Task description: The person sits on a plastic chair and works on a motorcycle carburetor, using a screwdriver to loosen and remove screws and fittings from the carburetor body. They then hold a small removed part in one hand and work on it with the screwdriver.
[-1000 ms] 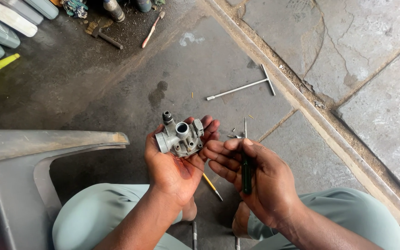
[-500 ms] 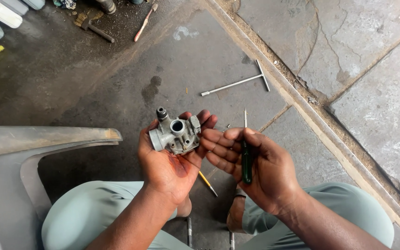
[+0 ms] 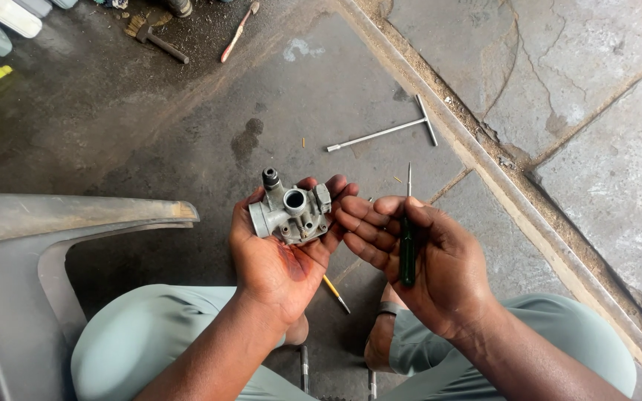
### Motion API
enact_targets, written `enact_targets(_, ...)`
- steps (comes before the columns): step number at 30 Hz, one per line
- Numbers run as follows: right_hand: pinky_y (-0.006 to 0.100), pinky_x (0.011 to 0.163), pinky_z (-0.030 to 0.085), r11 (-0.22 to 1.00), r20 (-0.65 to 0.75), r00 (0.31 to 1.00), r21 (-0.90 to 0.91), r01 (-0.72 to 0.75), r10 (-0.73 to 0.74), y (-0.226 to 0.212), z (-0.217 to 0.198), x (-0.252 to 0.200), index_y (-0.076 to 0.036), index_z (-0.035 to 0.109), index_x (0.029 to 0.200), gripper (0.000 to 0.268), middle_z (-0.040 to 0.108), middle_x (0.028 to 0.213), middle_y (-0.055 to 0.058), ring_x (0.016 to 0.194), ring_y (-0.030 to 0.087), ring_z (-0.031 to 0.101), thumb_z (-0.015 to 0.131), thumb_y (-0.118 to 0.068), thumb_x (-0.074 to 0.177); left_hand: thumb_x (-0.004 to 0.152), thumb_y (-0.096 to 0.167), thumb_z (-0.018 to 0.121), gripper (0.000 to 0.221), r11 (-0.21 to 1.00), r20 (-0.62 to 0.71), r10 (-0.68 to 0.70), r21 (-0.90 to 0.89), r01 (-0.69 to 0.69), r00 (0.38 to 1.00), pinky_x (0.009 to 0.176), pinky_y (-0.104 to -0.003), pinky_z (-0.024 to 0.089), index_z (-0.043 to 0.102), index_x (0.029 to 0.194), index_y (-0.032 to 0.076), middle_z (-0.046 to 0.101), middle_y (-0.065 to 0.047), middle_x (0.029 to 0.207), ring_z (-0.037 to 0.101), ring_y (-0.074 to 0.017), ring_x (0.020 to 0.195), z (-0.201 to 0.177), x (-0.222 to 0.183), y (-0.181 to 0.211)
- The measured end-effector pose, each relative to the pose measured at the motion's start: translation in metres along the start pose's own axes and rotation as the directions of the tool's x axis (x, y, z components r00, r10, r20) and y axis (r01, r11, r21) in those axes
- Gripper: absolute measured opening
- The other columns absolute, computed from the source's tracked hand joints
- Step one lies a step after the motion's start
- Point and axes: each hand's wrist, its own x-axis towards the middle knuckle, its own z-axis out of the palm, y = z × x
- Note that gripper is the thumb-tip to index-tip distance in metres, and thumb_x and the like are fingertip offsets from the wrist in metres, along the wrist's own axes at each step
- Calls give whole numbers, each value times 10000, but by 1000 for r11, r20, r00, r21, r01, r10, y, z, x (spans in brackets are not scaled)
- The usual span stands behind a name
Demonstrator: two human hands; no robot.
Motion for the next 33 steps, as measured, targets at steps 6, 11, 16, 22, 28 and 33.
enact_targets(6, 521, 1098, 478, 999, -35, 999, -36, -12, 10, -2, 4, 0, 16, 571, 1037, 402, 654, 1310, 301, 1293, 394, 620, 286, -268, 1048, 995, 465, 297, 565, 1000, -9, 19, 0, -19, 1000, 1008, -483, 537, 606, 1076, 0, 681, -261, 1206, 665, -389, 1180, -1, 1, -1)
enact_targets(11, 510, 1069, 452, 988, -94, 995, -155, 5, -19, -23, 3, 2, -10, 558, 1010, 384, 670, 1281, 290, 1259, 391, 649, 280, -272, 1043, 987, 473, 320, 572, 998, -9, 58, 18, -58, 998, 996, -500, 540, 621, 1049, -10, 691, -258, 1171, 674, -404, 1143, -12, 10, 0)
enact_targets(16, 508, 1063, 483, 940, -88, 987, -326, 96, -132, -56, -14, 6, -24, 566, 1030, 362, 684, 1223, 270, 1225, 379, 673, 277, -240, 1049, 962, 471, 342, 596, 997, 1, 72, 20, -72, 997, 1009, -514, 541, 633, 1058, -40, 692, -272, 1165, 674, -429, 1135, -15, 12, 0)
enact_targets(22, 486, 1060, 513, 898, -39, 975, -400, 185, -219, -71, -29, 10, -22, 577, 1082, 368, 674, 1205, 262, 1221, 369, 681, 272, -228, 1071, 979, 481, 356, 598, 998, 37, 46, 33, -47, 998, 1054, -509, 520, 626, 1099, -39, 687, -274, 1200, 669, -432, 1183, -16, 12, -1)
enact_targets(28, 480, 1079, 504, 903, -14, 978, -385, 189, -210, -68, -36, 13, -18, 582, 1092, 365, 663, 1249, 265, 1282, 386, 667, 286, -231, 1081, 979, 491, 340, 627, 996, 32, 53, 67, -55, 998, 1064, -506, 523, 629, 1109, -50, 685, -280, 1216, 669, -430, 1188, -15, 11, 0)
enact_targets(33, 486, 1084, 508, 897, 26, 977, -393, 205, -211, -67, -38, 12, -8, 583, 1109, 372, 662, 1256, 279, 1295, 405, 660, 288, -233, 1095, 980, 493, 334, 630, 995, 45, 53, 84, -56, 998, 1062, -506, 525, 627, 1104, -51, 686, -279, 1208, 673, -426, 1194, -13, 9, -1)
